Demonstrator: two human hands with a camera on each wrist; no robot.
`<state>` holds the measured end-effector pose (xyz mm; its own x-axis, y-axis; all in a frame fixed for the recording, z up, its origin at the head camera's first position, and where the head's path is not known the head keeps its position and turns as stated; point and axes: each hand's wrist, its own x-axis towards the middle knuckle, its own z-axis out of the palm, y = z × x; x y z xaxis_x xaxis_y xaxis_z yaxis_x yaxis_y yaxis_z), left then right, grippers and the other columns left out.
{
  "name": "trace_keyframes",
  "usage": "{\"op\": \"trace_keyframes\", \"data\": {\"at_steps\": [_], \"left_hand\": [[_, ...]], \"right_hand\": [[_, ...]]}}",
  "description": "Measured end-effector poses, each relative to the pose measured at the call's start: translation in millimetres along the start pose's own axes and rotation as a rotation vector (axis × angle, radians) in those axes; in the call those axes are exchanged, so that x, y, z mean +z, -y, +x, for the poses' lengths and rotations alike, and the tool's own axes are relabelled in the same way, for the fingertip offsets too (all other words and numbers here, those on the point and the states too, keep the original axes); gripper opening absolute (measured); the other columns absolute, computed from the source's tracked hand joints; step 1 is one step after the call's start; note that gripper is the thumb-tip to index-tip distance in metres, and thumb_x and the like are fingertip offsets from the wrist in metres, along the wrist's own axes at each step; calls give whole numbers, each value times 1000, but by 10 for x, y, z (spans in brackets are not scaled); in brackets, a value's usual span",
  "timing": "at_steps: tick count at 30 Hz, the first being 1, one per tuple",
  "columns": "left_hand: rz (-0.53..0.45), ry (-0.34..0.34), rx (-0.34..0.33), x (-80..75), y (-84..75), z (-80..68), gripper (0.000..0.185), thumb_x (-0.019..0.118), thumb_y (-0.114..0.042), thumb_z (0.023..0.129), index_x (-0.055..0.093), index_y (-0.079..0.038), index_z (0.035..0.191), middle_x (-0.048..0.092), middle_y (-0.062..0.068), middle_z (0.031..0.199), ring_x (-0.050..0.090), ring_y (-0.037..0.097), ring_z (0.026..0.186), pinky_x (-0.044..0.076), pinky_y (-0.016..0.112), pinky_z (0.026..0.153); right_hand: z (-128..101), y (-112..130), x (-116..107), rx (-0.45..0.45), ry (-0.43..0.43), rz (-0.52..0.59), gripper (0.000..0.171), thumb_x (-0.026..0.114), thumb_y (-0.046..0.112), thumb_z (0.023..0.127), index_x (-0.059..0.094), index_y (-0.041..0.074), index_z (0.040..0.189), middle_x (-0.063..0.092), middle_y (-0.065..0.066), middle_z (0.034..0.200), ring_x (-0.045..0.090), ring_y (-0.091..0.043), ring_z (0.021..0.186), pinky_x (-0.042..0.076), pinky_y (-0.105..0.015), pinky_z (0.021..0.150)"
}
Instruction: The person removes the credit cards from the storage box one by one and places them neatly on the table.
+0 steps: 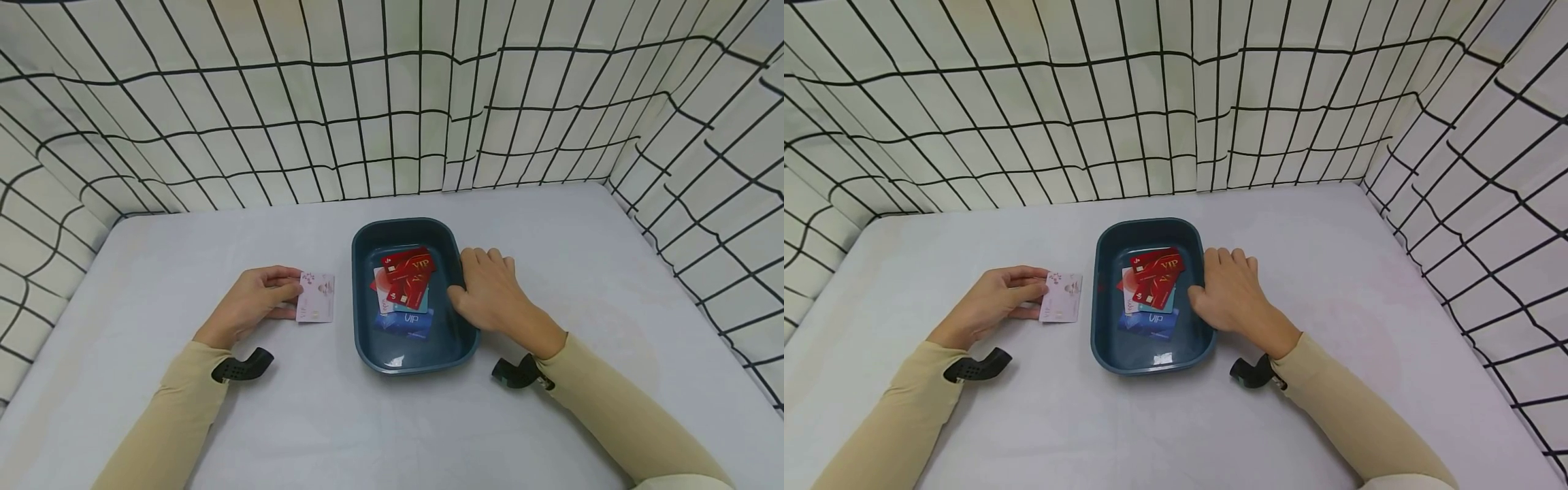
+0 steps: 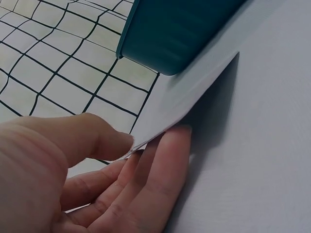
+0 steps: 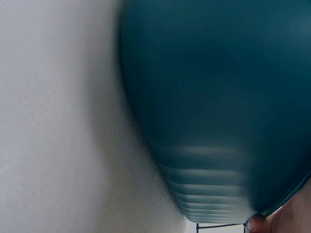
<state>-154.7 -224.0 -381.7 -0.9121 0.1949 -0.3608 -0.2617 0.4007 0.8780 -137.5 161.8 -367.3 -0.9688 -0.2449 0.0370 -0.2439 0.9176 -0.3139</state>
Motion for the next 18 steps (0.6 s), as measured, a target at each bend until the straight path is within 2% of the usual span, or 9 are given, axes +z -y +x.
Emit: {"op": "trace_keyframes", "data": {"at_steps": [4,12,18], "left_hand": [[29,-1,-7,-4,-13,-2,49,55,-23,106,49,2,147,60,24,135,69,10,96,64,26,81],[55,9,-20,-21,-38,-27,51,52,-30,107,49,1,147,61,23,133,69,12,99,64,26,84],[62,13,-14,-29,-44,-38,52,54,-32,107,49,2,147,57,26,141,69,12,100,64,28,83]], "right_hand": [[3,0,-5,0,0,1,25,51,27,88,52,5,100,50,-9,86,40,-29,82,23,-38,72],[-1,-2,-5,-5,3,7,27,51,27,88,53,4,102,50,-10,86,40,-29,83,23,-38,72],[1,0,0,-2,-1,2,27,51,27,88,53,4,102,50,-10,86,40,-29,83,24,-38,72]]}}
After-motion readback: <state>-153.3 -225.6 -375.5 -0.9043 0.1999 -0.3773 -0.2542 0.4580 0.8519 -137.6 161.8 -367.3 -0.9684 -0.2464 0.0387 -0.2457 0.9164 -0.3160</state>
